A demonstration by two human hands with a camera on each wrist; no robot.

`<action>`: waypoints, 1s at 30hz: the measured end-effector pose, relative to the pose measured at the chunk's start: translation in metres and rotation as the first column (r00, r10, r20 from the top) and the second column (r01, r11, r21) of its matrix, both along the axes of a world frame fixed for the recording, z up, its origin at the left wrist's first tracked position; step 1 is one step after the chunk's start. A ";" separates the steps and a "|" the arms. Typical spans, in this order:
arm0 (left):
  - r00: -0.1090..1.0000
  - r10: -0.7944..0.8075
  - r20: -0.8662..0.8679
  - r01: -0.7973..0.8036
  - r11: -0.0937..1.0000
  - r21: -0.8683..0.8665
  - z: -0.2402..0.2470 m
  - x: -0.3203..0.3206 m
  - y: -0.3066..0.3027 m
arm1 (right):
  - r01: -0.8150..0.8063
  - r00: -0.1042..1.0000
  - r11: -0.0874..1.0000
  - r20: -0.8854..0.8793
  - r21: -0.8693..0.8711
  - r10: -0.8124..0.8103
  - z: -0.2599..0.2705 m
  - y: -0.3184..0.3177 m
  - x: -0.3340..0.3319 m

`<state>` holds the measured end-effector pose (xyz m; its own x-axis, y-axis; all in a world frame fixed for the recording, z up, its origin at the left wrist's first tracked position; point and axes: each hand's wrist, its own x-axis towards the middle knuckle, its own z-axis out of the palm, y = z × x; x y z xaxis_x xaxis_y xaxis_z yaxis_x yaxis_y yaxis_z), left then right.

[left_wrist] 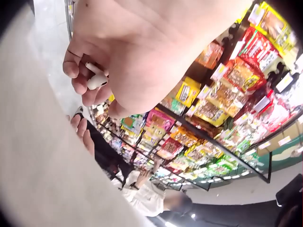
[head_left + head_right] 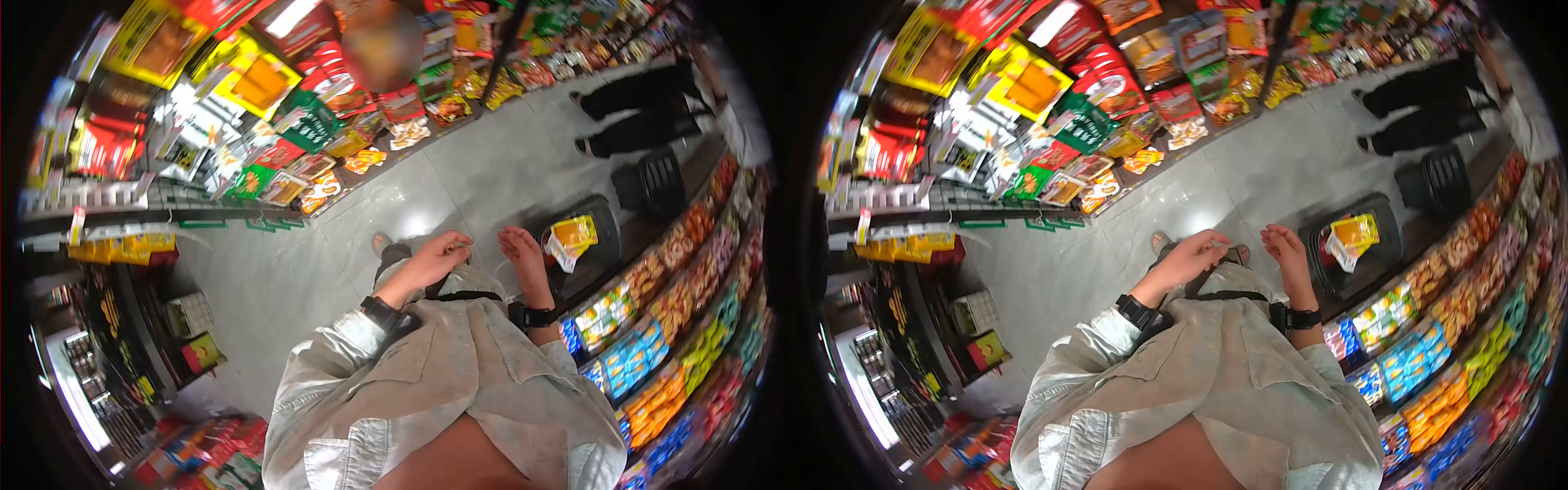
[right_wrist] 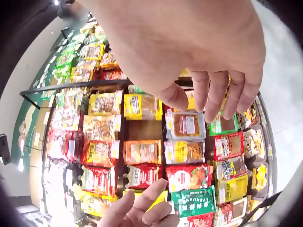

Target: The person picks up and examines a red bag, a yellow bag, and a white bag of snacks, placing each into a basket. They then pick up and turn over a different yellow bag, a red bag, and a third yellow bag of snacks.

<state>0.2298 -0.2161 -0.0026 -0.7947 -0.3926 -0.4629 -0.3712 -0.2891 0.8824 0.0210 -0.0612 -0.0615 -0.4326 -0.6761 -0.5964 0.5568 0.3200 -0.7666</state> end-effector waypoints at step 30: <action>0.606 0.792 0.082 -0.787 0.580 0.211 -0.047 0.316 -0.183 | -0.785 0.613 0.617 -0.070 0.064 0.787 0.033 -0.332 0.234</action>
<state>0.5462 -0.3989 -0.0497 -0.2279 -0.7676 -0.5990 0.1084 -0.6314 0.7679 0.2546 -0.3936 -0.0290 0.2095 -0.7666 -0.6069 0.0183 0.6237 -0.7815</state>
